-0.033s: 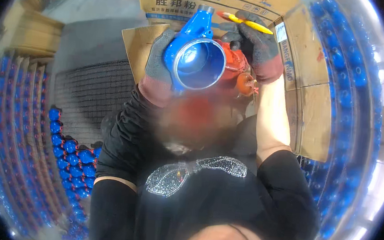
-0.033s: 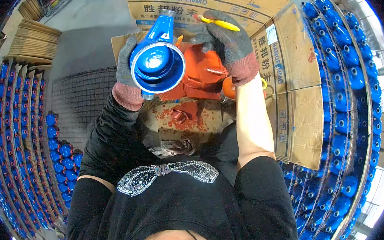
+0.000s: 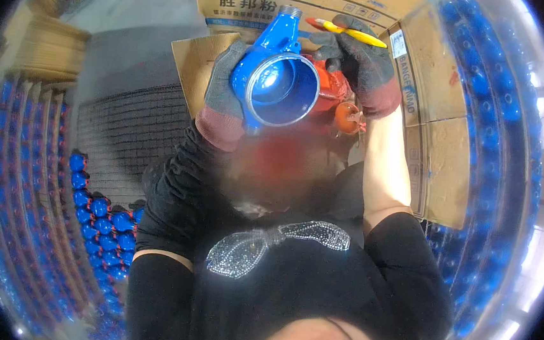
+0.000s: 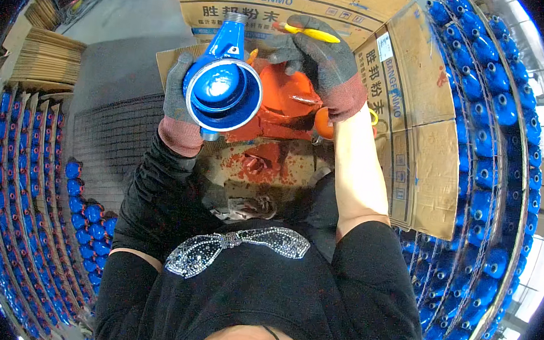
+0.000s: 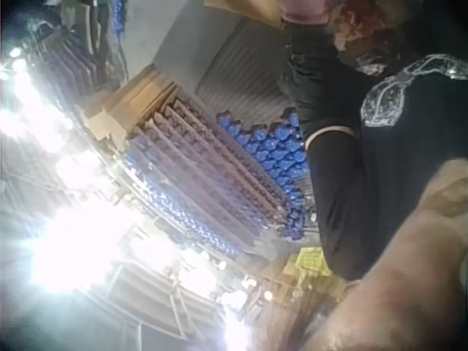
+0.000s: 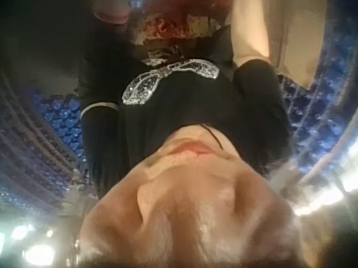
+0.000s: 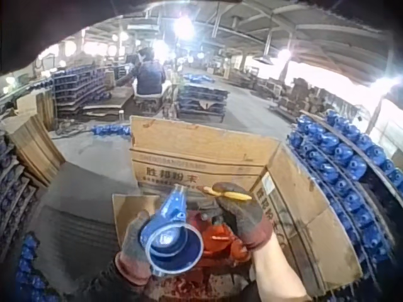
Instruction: Applying red paint or sealant to blue metal components using a brush and organizing them in a box.
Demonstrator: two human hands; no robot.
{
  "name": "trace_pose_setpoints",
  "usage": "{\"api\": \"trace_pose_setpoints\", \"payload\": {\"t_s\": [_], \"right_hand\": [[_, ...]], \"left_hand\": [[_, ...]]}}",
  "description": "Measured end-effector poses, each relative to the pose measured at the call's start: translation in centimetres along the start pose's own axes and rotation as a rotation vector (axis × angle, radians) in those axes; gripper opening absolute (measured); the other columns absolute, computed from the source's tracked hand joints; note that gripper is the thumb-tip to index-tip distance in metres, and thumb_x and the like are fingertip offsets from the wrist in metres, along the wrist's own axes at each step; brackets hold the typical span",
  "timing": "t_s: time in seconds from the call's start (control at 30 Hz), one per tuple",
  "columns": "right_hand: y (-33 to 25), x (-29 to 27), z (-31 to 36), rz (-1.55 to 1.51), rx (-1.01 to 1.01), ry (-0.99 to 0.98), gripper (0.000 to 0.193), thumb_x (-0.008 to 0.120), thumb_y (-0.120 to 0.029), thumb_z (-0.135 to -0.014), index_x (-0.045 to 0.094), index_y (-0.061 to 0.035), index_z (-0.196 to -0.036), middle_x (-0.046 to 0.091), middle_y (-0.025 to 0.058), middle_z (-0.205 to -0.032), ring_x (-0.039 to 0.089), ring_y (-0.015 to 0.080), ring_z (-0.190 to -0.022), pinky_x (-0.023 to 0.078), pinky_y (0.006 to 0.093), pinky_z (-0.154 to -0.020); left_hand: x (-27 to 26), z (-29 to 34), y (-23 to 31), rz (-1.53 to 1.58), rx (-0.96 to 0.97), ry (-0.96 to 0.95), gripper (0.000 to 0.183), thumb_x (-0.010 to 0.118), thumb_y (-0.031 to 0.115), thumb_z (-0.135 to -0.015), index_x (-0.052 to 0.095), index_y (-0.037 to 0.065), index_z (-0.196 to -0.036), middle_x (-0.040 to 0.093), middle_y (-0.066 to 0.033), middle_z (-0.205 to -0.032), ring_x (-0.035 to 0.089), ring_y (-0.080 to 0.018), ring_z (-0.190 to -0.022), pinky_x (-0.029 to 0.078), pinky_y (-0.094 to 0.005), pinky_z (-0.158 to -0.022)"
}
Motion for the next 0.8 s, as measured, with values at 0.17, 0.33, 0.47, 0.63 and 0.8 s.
{"api": "trace_pose_setpoints", "payload": {"t_s": [0.17,0.33,0.47,0.63,0.8], "right_hand": [[1.0,-1.6,1.2,0.011,0.065,0.065,0.032,0.050,-0.016,-0.097,0.052,-0.0001,-0.125,0.066,0.0179,-0.110,0.068,0.0219,-0.088,0.053,0.0267,-0.068],[1.5,-2.4,1.6,0.213,-0.041,0.010,0.029,0.048,-0.014,-0.098,0.053,-0.0022,-0.124,0.067,0.0144,-0.108,0.067,0.0201,-0.093,0.053,0.0279,-0.074],[1.6,-2.0,2.4,0.451,-0.208,-0.021,0.030,0.048,-0.007,-0.094,0.054,-0.0052,-0.123,0.065,0.0105,-0.112,0.064,0.0196,-0.102,0.053,0.0321,-0.081],[1.0,-1.1,3.7,0.934,-0.403,-0.107,0.046,0.064,-0.006,-0.082,0.054,-0.0130,-0.126,0.064,0.0115,-0.115,0.065,0.0283,-0.101,0.053,0.0356,-0.085],[1.6,-0.7,4.6,1.148,-0.225,-0.241,0.047,0.060,-0.028,-0.088,0.053,-0.0093,-0.131,0.058,0.0147,-0.127,0.057,0.0273,-0.115,0.046,0.0375,-0.096]], "left_hand": [[0.8,-0.5,-0.6,-0.114,-0.011,0.000,0.054,0.047,0.040,-0.093,0.051,-0.005,-0.123,0.062,-0.0183,-0.114,0.064,-0.0263,-0.101,0.052,-0.0371,-0.090],[0.9,-0.9,-2.4,-0.039,-0.076,-0.034,0.055,0.054,0.038,-0.089,0.047,-0.002,-0.127,0.059,-0.0199,-0.117,0.063,-0.0283,-0.102,0.053,-0.0387,-0.089],[0.1,-1.4,-4.7,0.038,-0.129,0.008,0.065,0.059,0.043,-0.086,0.043,-0.001,-0.131,0.057,-0.0184,-0.122,0.062,-0.0297,-0.103,0.052,-0.0426,-0.091],[-0.1,-1.0,-5.9,0.314,-0.333,-0.152,0.080,0.063,0.052,-0.081,0.040,-0.002,-0.135,0.055,-0.0209,-0.124,0.061,-0.0340,-0.106,0.052,-0.0469,-0.090],[2.5,0.6,-5.5,0.203,-0.285,-0.179,0.071,0.059,0.046,-0.086,0.040,-0.002,-0.134,0.056,-0.0218,-0.121,0.059,-0.0339,-0.108,0.049,-0.0444,-0.094]]}}
Point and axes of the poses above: each hand's wrist, its own z-axis away from the middle knuckle, its own x-axis out of the palm, y = z × x, the point moved 3 cm from there along -z, towards the middle knuckle
